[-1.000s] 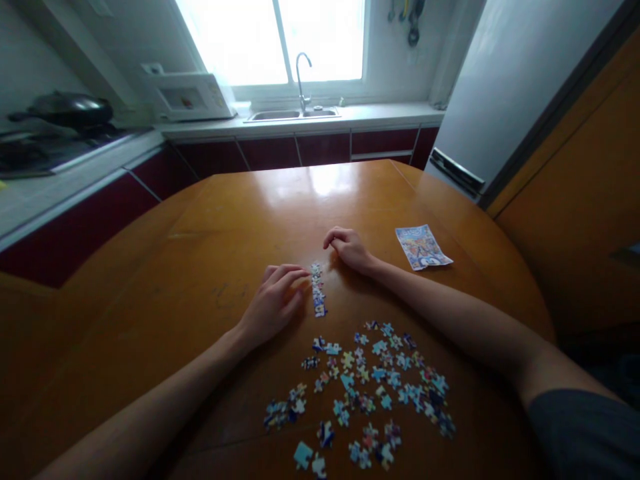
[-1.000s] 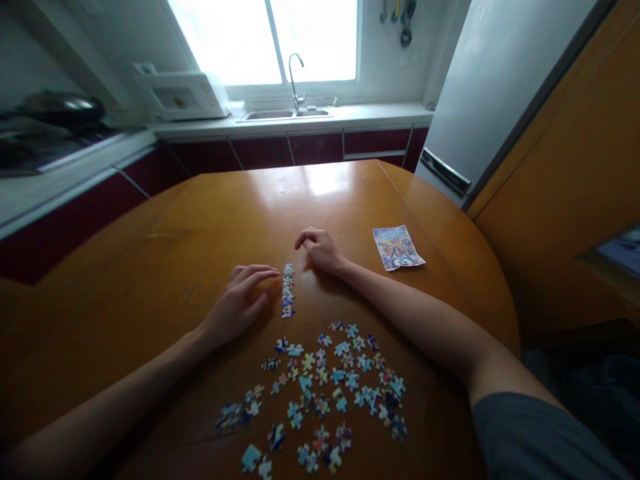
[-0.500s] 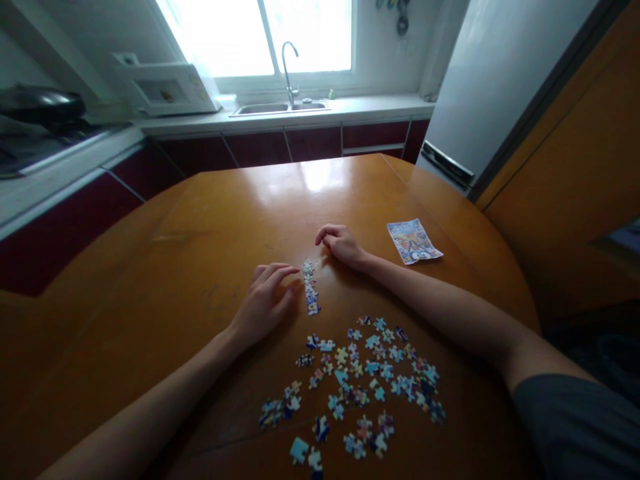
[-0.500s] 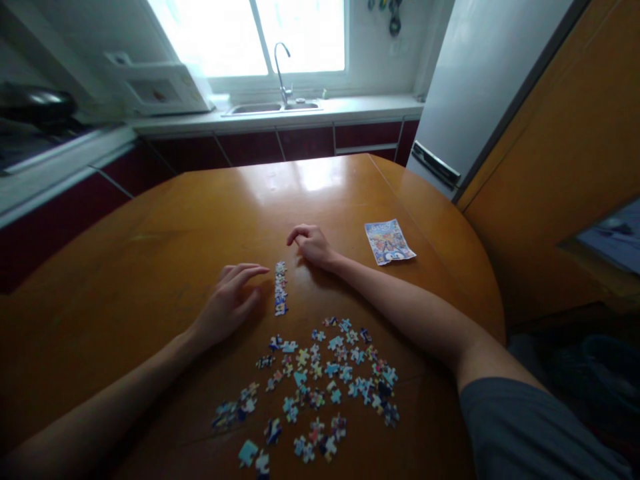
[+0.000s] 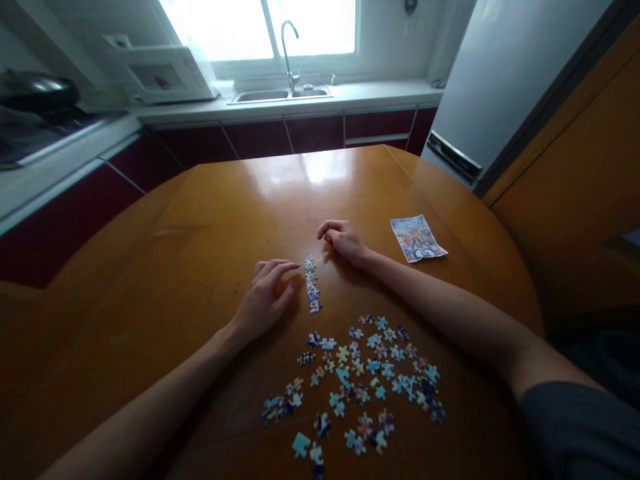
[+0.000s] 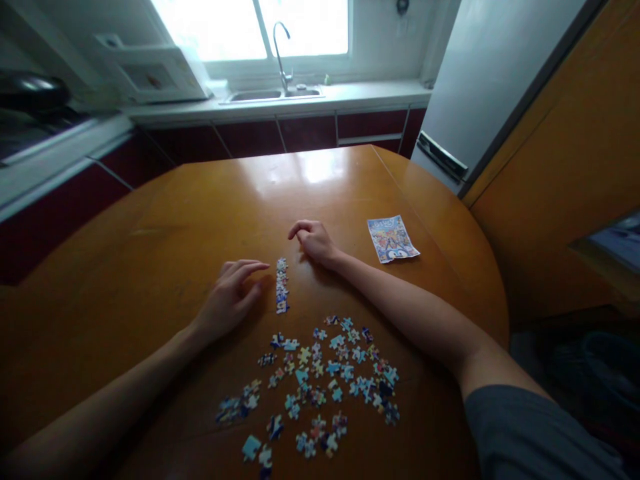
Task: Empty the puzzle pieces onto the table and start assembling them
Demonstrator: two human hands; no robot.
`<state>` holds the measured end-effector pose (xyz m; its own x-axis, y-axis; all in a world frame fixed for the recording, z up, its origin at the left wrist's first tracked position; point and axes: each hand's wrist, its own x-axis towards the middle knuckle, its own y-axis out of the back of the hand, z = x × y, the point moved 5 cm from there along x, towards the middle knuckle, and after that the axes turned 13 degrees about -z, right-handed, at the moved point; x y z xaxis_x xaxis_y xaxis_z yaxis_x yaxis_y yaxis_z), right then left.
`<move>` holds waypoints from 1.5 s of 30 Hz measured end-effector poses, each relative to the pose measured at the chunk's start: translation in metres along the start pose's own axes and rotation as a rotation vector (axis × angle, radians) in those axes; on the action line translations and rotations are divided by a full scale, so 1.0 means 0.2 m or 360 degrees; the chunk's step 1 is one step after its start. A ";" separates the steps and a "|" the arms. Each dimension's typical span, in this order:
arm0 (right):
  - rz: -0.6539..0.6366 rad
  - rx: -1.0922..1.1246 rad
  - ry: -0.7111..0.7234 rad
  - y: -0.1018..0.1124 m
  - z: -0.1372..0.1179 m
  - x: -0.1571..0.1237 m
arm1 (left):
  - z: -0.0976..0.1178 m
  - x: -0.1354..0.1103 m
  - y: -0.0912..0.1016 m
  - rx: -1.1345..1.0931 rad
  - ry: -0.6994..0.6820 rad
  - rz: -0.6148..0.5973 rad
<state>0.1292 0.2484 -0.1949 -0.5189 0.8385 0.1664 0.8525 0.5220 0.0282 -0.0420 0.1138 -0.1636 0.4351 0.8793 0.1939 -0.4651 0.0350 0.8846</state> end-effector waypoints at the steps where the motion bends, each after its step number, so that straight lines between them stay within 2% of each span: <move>1: 0.0010 0.0014 -0.0008 0.00 0.00 0.00 | 0.00 0.00 0.00 -0.0007 0.0000 -0.0001; 13: 0.0022 0.0236 -0.0058 0.02 0.00 -0.02 | -0.03 0.00 0.00 -0.0089 0.0038 -0.0003; 22: 0.0052 0.0495 0.0018 0.07 -0.02 -0.06 | -0.02 -0.01 0.01 -0.0161 0.0073 0.0101; 25: 0.0124 0.0410 0.0040 0.13 -0.07 -0.13 | -0.01 -0.01 0.01 -0.0165 0.0080 0.0100; 28: 0.0292 0.0211 0.0049 0.21 -0.09 -0.24 | -0.01 0.00 0.00 -0.0205 0.0093 0.0104; 32: 0.0543 -0.0083 -0.0064 0.29 -0.07 -0.40 | -0.02 0.02 0.01 -0.0266 0.0181 0.0182; 35: 0.0660 -0.0171 -0.0166 0.31 -0.05 -0.49 | -0.03 0.02 0.02 -0.0254 0.0196 0.0194; 42: 0.0656 -0.0188 -0.0157 0.31 -0.05 -0.52 | -0.12 -0.06 0.04 -0.0420 0.0457 0.0371; 45: 0.0660 -0.0131 -0.0154 0.32 -0.04 -0.52 | -0.15 -0.07 0.05 -0.0528 0.0484 0.0425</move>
<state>0.2380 0.1929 -0.2022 -0.1314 0.9875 0.0871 0.9903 0.1267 0.0576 -0.0755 0.1157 -0.1699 0.0471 0.9746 0.2189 -0.7700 -0.1042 0.6294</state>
